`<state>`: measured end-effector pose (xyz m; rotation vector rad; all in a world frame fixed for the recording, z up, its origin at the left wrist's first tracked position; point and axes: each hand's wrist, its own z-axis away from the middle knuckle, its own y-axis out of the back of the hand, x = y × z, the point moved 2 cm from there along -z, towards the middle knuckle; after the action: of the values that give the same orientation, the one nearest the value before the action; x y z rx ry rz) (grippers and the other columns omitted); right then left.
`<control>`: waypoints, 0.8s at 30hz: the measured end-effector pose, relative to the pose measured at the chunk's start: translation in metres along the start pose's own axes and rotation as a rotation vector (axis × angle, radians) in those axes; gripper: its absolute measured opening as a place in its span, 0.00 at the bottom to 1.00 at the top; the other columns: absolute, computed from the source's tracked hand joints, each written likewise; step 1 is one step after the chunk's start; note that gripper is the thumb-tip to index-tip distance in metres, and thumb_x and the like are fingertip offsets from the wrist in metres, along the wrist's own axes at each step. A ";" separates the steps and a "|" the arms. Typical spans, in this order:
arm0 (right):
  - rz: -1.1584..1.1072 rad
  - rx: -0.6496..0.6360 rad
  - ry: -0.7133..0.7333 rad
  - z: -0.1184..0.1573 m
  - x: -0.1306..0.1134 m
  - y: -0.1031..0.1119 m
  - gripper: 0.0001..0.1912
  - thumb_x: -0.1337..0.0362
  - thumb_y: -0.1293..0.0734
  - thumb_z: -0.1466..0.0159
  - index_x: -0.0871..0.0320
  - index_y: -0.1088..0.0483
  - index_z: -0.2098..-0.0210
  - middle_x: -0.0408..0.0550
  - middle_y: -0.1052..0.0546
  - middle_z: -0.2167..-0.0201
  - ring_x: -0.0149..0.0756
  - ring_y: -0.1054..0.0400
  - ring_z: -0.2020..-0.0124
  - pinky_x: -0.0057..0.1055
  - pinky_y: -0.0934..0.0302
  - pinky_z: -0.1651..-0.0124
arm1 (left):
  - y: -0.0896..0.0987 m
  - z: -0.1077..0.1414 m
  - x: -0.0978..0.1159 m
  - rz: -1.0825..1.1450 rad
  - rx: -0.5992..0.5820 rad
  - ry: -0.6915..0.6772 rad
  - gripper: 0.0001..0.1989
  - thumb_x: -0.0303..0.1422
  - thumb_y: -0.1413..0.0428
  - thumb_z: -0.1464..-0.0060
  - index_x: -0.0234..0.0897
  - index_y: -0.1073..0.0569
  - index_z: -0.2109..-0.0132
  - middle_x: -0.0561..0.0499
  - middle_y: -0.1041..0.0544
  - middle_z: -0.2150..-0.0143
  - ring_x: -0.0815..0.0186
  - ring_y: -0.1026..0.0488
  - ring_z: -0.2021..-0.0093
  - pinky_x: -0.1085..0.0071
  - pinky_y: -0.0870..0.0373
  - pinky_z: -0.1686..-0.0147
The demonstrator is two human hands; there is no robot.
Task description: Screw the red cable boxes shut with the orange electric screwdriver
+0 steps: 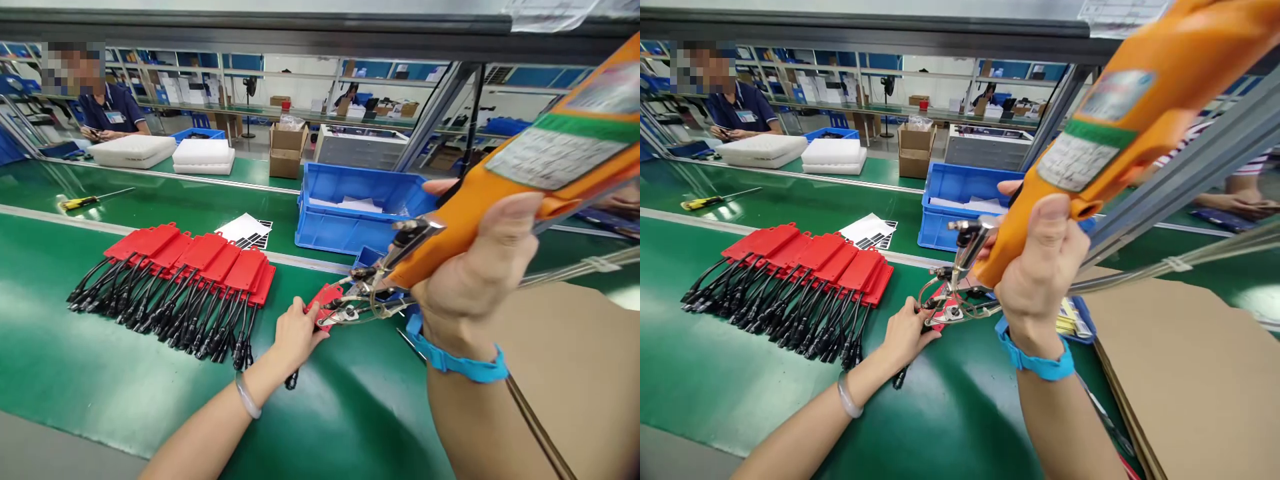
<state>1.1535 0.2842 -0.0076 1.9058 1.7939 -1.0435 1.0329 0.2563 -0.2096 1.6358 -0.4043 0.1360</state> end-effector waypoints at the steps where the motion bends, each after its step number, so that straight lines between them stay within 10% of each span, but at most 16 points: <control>1: 0.005 -0.019 -0.028 0.006 0.005 0.002 0.25 0.45 0.42 0.37 0.61 0.28 0.62 0.40 0.34 0.84 0.28 0.38 0.85 0.25 0.44 0.85 | -0.001 -0.002 -0.001 0.017 -0.005 0.015 0.26 0.45 0.40 0.50 0.43 0.33 0.46 0.48 0.36 0.57 0.62 0.30 0.62 0.69 0.31 0.67; 9: 0.005 -0.126 -0.235 0.042 0.050 0.016 0.22 0.44 0.41 0.38 0.54 0.31 0.58 0.39 0.32 0.82 0.31 0.39 0.86 0.29 0.42 0.85 | -0.014 -0.003 -0.008 0.121 0.050 0.046 0.23 0.45 0.37 0.53 0.42 0.33 0.53 0.52 0.36 0.59 0.63 0.29 0.64 0.71 0.33 0.70; 24: -0.211 -0.176 -0.268 0.063 0.061 0.019 0.20 0.44 0.38 0.41 0.54 0.34 0.61 0.38 0.33 0.82 0.27 0.42 0.88 0.24 0.46 0.88 | -0.017 -0.006 -0.011 0.106 0.024 0.039 0.16 0.47 0.42 0.50 0.46 0.26 0.56 0.51 0.35 0.58 0.65 0.29 0.64 0.74 0.35 0.71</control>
<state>1.1503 0.2825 -0.0978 1.4251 1.8864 -1.1084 1.0294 0.2654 -0.2282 1.6331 -0.4609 0.2531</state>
